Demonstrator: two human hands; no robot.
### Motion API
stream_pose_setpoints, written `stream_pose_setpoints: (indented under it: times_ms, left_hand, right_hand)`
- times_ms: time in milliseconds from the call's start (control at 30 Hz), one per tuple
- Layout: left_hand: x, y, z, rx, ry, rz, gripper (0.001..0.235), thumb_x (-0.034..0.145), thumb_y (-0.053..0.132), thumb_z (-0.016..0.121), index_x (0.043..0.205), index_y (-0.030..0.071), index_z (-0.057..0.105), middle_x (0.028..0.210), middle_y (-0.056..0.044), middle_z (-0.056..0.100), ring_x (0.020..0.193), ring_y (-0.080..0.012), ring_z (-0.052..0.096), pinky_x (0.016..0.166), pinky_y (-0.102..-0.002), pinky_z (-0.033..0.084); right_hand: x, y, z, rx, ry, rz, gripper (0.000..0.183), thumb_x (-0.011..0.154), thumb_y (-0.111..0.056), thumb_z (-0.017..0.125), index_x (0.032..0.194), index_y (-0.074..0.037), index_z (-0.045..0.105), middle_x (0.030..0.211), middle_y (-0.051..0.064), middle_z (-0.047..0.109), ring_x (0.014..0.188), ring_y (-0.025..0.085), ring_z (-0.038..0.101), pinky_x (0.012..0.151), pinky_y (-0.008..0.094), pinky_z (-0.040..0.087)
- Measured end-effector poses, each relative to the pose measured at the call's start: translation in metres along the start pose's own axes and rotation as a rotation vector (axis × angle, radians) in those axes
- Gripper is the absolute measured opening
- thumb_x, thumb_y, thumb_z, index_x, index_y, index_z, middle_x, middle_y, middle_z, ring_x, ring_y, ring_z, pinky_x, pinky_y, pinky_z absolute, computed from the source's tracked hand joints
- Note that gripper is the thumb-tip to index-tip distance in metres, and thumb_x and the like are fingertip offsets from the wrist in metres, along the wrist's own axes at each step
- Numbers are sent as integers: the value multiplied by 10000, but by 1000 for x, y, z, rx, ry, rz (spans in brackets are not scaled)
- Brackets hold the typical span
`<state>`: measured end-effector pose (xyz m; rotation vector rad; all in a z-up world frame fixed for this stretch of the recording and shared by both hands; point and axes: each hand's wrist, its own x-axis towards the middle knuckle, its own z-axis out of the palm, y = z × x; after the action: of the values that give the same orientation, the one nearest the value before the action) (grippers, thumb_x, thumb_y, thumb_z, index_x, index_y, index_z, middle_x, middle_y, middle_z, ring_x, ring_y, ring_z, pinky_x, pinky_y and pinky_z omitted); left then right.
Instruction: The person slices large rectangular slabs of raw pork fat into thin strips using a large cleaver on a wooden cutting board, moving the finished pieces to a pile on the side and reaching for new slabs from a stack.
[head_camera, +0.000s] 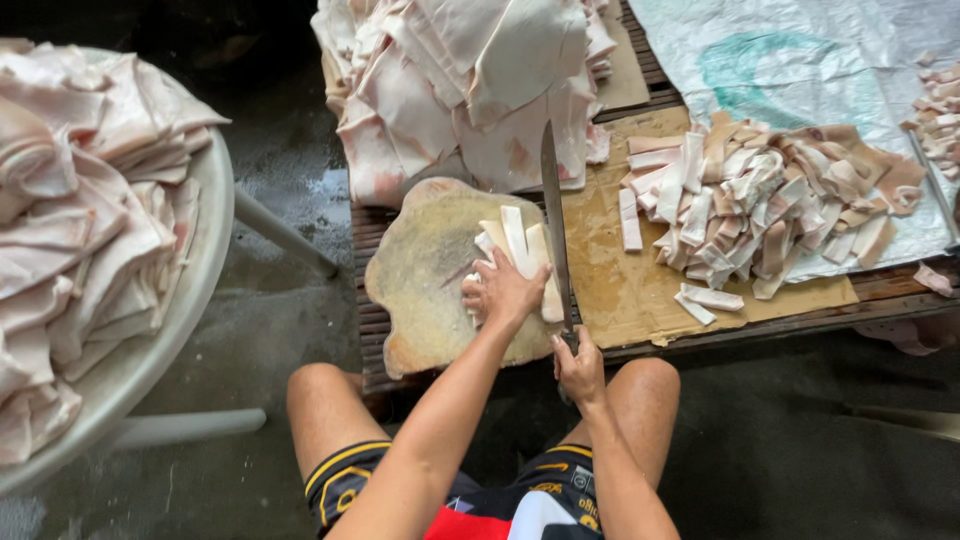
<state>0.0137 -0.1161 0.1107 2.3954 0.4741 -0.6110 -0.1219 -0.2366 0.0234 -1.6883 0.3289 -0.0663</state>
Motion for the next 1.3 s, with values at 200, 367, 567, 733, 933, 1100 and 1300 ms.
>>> stream_pose_setpoints:
  times_ms: [200,367,567,733,933,1100,1300]
  left_hand:
    - [8,37,-1,266,6,-52,1404,665,702,873,1641,173,13,1606,-352,114,1388,-686,144,1075,-781,172]
    - [35,27,3,296,-37,-56,1300,706,574,881,1644,219,53,1564,-304,260,1371,-638,291,1045,-721,356]
    - [63,-31,11,268,134,187,870,850,183,722,1585,148,257,1311,-247,583,1192,-503,571,901,-624,521]
    - [66,-57,-7,15,168,318,644,830,60,619,1457,157,506,1130,-206,726,1029,-426,698,898,-517,539]
    - [50,-31,-25,-509,44,325,572,742,-19,704,1305,35,614,1076,-156,772,955,-275,764,837,-384,598]
    - [26,94,-6,-699,-247,318,584,790,22,727,1329,30,505,1049,-127,673,728,-190,670,616,-334,601]
    - [35,263,96,-734,-449,518,903,728,93,760,1530,67,347,1225,-202,622,877,-303,707,732,-432,631]
  right_hand:
    - [8,2,-8,86,108,91,136,927,-167,652,948,-46,594,579,8,572,431,106,520,397,276,416]
    - [16,7,-15,141,48,92,151,951,-167,646,957,-34,575,598,20,564,446,110,516,413,273,418]
    - [17,-1,1,369,-137,146,161,956,-153,636,1012,-26,555,633,20,553,468,112,532,424,277,461]
    - [11,-24,9,368,-236,313,200,935,-148,632,1100,-50,574,631,16,546,446,106,514,404,275,447]
    - [11,-29,4,419,-247,268,201,968,-148,643,1075,2,562,658,20,551,465,110,517,424,274,441]
    - [31,-44,-46,344,36,185,147,942,-145,621,1022,-25,597,632,36,576,455,124,526,422,281,447]
    - [90,-79,-151,162,354,155,172,985,-181,606,1008,-24,537,683,22,548,488,119,519,434,291,460]
